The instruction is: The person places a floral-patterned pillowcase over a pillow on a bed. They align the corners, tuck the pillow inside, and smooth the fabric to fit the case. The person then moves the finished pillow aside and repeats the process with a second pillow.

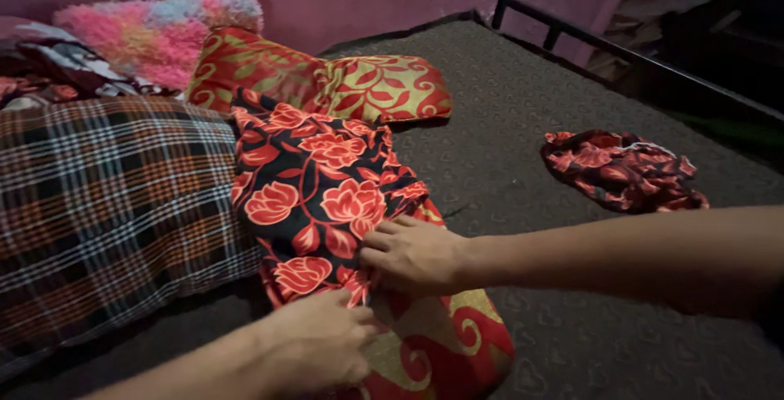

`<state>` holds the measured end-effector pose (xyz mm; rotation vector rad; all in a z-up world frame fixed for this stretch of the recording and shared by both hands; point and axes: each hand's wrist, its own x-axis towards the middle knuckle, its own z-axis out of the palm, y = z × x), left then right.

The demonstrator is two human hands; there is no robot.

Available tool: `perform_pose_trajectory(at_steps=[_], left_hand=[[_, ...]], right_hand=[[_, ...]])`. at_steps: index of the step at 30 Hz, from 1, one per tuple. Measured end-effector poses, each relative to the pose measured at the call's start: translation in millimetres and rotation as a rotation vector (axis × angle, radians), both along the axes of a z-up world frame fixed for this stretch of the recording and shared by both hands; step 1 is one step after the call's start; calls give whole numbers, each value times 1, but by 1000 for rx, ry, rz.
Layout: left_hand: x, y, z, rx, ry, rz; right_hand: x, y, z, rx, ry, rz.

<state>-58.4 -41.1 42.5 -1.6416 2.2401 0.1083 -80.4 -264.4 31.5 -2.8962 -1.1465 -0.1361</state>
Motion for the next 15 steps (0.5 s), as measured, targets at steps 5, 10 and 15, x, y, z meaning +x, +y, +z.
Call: perform_pose_trajectory(at_steps=[5, 10, 15], left_hand=[[-8, -50, -24, -222, 112, -57], [-20, -105, -49, -43, 163, 220], [-30, -159, -55, 123, 5, 342]], right_hand=[[9, -13, 0, 102, 243, -55], [-1, -35, 5, 188, 298, -137], [-2, -39, 1, 188, 234, -285]])
